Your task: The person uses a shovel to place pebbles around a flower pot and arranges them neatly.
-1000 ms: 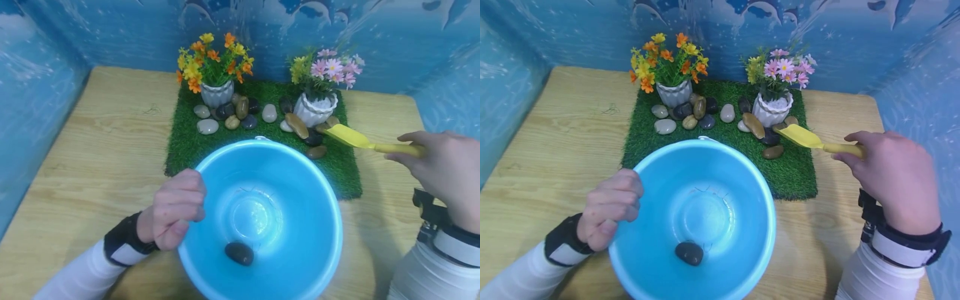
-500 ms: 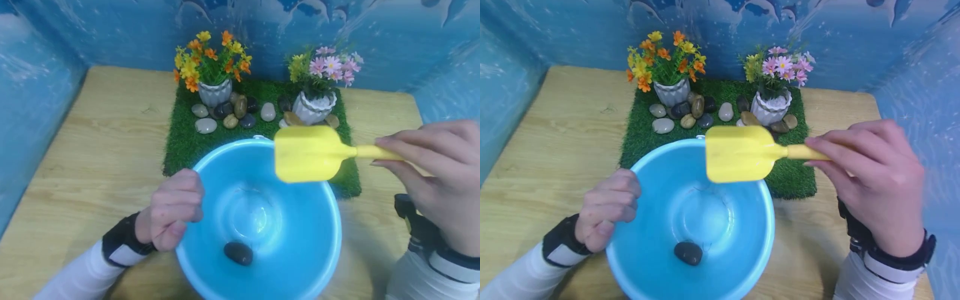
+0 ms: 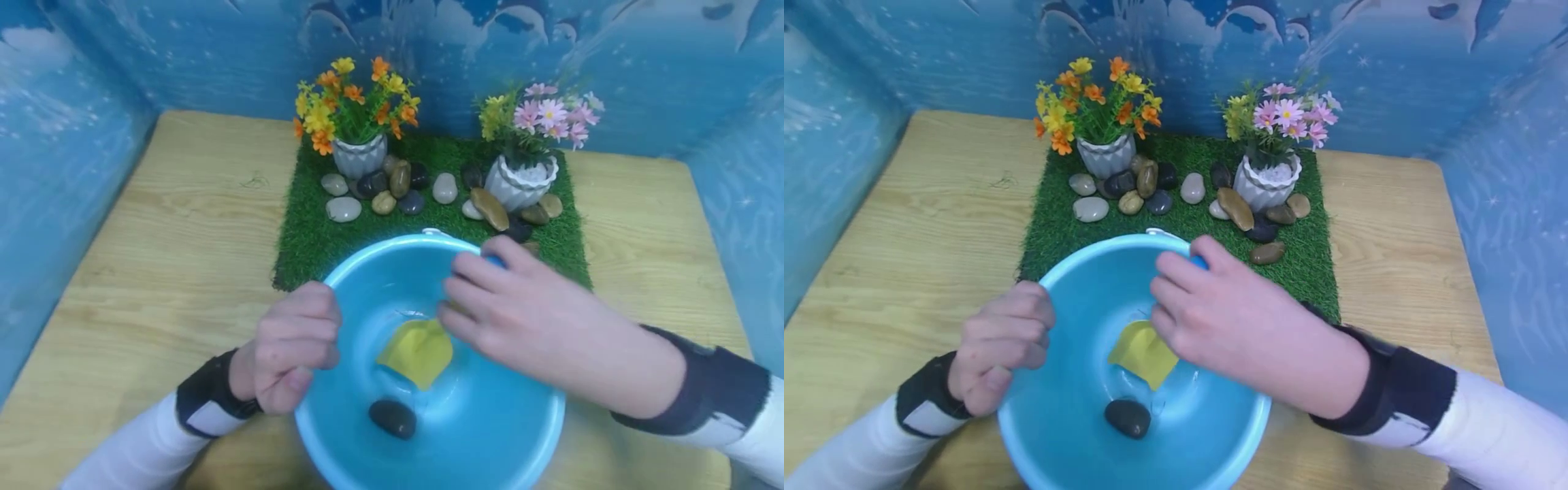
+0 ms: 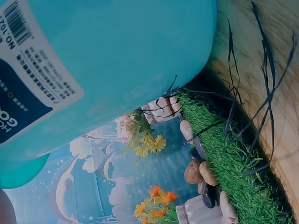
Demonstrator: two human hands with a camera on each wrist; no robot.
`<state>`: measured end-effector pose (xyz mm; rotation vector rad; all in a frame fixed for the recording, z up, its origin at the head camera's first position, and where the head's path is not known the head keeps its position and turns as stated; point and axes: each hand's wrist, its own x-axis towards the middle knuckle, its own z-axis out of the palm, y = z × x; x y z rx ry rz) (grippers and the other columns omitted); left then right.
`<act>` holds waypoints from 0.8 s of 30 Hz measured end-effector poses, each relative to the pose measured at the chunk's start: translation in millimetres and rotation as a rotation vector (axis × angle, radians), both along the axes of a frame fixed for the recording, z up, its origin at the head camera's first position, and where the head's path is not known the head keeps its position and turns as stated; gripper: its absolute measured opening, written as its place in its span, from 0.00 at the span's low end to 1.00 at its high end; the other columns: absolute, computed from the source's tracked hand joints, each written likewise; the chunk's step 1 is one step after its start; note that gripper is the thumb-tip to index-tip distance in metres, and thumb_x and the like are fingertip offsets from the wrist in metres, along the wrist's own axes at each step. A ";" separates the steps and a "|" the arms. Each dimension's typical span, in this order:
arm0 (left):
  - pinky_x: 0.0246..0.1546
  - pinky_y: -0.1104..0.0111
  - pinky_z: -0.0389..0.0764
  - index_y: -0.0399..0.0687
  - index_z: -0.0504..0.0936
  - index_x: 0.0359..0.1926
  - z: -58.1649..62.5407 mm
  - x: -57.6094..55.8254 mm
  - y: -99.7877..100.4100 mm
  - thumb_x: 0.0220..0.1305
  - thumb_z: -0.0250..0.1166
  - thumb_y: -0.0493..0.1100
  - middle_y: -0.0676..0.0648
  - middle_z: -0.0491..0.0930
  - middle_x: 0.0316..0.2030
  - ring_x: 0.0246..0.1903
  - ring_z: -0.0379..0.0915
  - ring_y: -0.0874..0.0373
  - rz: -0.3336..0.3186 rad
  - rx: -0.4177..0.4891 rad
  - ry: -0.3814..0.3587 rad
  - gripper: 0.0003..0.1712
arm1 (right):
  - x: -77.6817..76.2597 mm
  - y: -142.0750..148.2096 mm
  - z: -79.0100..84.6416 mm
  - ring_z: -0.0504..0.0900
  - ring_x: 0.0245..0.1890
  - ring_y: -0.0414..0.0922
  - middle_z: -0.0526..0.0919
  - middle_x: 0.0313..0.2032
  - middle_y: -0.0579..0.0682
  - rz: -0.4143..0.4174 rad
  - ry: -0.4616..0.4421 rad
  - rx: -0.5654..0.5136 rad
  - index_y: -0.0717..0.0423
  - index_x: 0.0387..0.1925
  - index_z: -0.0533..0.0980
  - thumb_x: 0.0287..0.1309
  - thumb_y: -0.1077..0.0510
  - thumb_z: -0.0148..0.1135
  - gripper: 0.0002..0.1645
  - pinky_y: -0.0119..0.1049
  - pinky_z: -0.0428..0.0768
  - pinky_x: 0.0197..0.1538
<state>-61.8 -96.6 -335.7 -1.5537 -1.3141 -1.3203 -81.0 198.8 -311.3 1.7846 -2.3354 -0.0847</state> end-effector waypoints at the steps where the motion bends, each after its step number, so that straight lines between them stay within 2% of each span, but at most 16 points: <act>1: 0.25 0.70 0.59 0.48 0.69 0.14 0.0 0.2 0.0 0.73 0.41 0.42 0.54 0.62 0.12 0.17 0.58 0.59 0.000 -0.003 -0.001 0.27 | 5.8 -18.1 18.0 0.67 0.41 0.53 0.77 0.39 0.51 0.017 0.030 0.037 0.52 0.41 0.79 0.56 0.62 0.68 0.10 0.53 0.68 0.46; 2: 0.25 0.69 0.60 0.48 0.69 0.14 -0.3 0.3 -0.1 0.73 0.41 0.42 0.54 0.62 0.12 0.17 0.58 0.59 0.001 -0.007 -0.006 0.27 | 10.7 -32.2 32.7 0.64 0.37 0.51 0.75 0.34 0.50 0.028 0.051 0.075 0.53 0.35 0.77 0.55 0.62 0.68 0.07 0.49 0.67 0.42; 4: 0.25 0.69 0.60 0.48 0.69 0.14 -0.2 0.6 0.0 0.73 0.41 0.42 0.54 0.62 0.12 0.17 0.58 0.59 0.002 -0.015 -0.010 0.27 | 16.7 -49.1 46.1 0.61 0.34 0.49 0.71 0.29 0.49 0.048 0.108 0.133 0.53 0.28 0.75 0.57 0.61 0.68 0.08 0.44 0.64 0.39; 7: 0.25 0.69 0.60 0.48 0.68 0.14 0.0 0.9 0.2 0.73 0.41 0.42 0.54 0.62 0.13 0.17 0.58 0.59 0.003 -0.026 -0.015 0.27 | 21.1 -58.8 47.9 0.60 0.32 0.47 0.69 0.28 0.48 0.051 0.132 0.204 0.52 0.25 0.75 0.60 0.59 0.66 0.10 0.42 0.63 0.37; 13: 0.25 0.70 0.60 0.49 0.67 0.13 1.2 0.6 1.5 0.73 0.40 0.42 0.55 0.62 0.12 0.17 0.57 0.60 0.003 -0.009 -0.006 0.28 | 22.2 -58.3 36.4 0.59 0.32 0.45 0.67 0.28 0.46 0.077 0.001 0.217 0.51 0.25 0.73 0.56 0.59 0.69 0.11 0.39 0.59 0.36; 18: 0.25 0.70 0.60 0.50 0.67 0.13 0.7 1.1 1.3 0.74 0.40 0.42 0.55 0.62 0.12 0.17 0.58 0.60 0.009 -0.015 -0.011 0.28 | 20.3 -58.0 36.7 0.59 0.32 0.45 0.68 0.28 0.44 0.076 -0.072 0.227 0.50 0.26 0.74 0.55 0.60 0.69 0.10 0.37 0.60 0.36; 24: 0.25 0.70 0.60 0.49 0.67 0.13 0.4 1.1 1.6 0.73 0.41 0.42 0.55 0.62 0.12 0.17 0.57 0.60 0.001 -0.013 -0.006 0.27 | 14.7 -55.3 38.8 0.60 0.34 0.44 0.69 0.30 0.42 0.096 -0.173 0.112 0.49 0.31 0.75 0.53 0.61 0.69 0.09 0.38 0.61 0.40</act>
